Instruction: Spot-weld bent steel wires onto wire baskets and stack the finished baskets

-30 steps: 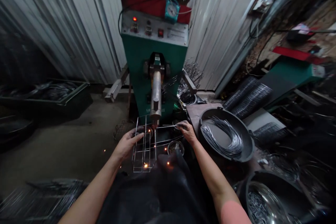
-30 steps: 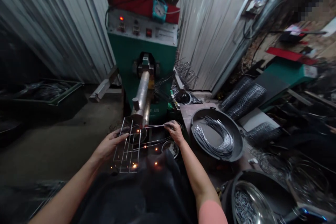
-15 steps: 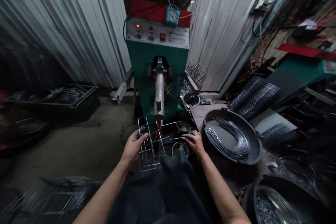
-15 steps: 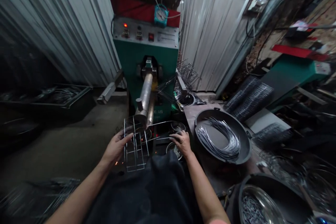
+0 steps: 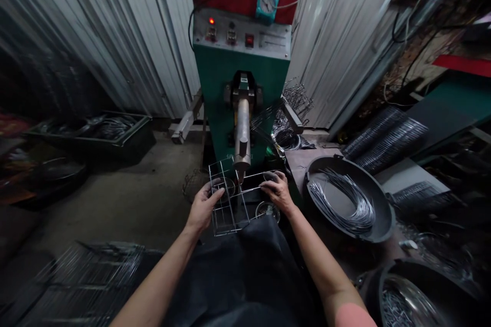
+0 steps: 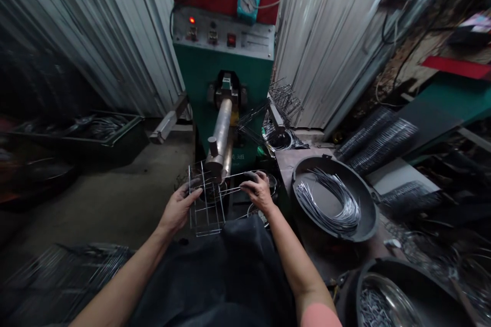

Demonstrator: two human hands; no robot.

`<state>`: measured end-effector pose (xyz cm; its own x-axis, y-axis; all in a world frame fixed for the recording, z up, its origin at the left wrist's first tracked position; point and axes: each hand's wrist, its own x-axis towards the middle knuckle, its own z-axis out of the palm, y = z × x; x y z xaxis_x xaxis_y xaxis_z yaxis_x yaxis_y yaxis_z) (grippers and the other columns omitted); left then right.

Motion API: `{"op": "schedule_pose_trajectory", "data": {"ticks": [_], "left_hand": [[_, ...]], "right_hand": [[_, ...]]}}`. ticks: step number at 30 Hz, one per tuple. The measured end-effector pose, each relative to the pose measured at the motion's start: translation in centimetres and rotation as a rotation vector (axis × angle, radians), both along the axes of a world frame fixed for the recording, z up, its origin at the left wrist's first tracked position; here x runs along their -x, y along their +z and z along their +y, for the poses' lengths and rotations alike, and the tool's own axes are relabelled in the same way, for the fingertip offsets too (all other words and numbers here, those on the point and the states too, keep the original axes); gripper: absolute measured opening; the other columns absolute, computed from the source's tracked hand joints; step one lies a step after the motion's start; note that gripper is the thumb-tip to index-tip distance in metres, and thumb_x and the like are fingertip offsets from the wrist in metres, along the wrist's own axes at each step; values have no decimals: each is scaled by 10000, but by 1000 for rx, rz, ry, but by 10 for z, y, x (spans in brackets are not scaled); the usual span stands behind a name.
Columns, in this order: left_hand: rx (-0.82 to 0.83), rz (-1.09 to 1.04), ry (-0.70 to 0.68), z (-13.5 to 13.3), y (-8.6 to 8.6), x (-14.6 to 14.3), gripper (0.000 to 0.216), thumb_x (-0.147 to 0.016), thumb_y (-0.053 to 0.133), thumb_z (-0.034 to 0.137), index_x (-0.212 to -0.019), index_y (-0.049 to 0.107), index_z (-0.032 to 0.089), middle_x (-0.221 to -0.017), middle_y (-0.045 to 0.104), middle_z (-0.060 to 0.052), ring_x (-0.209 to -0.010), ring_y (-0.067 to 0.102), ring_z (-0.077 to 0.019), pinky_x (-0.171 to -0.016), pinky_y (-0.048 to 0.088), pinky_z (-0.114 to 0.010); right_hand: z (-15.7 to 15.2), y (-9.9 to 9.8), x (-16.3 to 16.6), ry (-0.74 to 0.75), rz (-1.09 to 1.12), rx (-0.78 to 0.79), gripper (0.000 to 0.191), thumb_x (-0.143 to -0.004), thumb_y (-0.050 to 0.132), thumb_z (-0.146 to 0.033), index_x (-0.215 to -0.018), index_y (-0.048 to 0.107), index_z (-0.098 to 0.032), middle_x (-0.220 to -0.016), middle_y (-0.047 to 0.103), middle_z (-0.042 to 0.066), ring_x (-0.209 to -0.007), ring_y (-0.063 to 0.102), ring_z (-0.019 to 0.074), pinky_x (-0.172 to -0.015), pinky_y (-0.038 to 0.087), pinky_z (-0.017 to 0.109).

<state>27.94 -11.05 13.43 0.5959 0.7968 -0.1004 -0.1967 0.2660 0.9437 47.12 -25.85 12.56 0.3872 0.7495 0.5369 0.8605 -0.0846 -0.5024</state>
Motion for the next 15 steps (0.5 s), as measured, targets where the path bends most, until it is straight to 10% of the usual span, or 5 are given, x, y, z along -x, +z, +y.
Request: {"op": "schedule_pose_trajectory", "data": {"ticks": [15], "left_hand": [[25,-55,-5,4,-1,-6,534,-543,774,344,-1010,611,145,-875,652,-36,-804,581,-147,-796,420,-282]], "right_hand": [[11,8,-11,57,11,38,91,-790,614,-271,-808,701,-289,-1173,581,-4,-1051,390,243,-935,329,415]]}}
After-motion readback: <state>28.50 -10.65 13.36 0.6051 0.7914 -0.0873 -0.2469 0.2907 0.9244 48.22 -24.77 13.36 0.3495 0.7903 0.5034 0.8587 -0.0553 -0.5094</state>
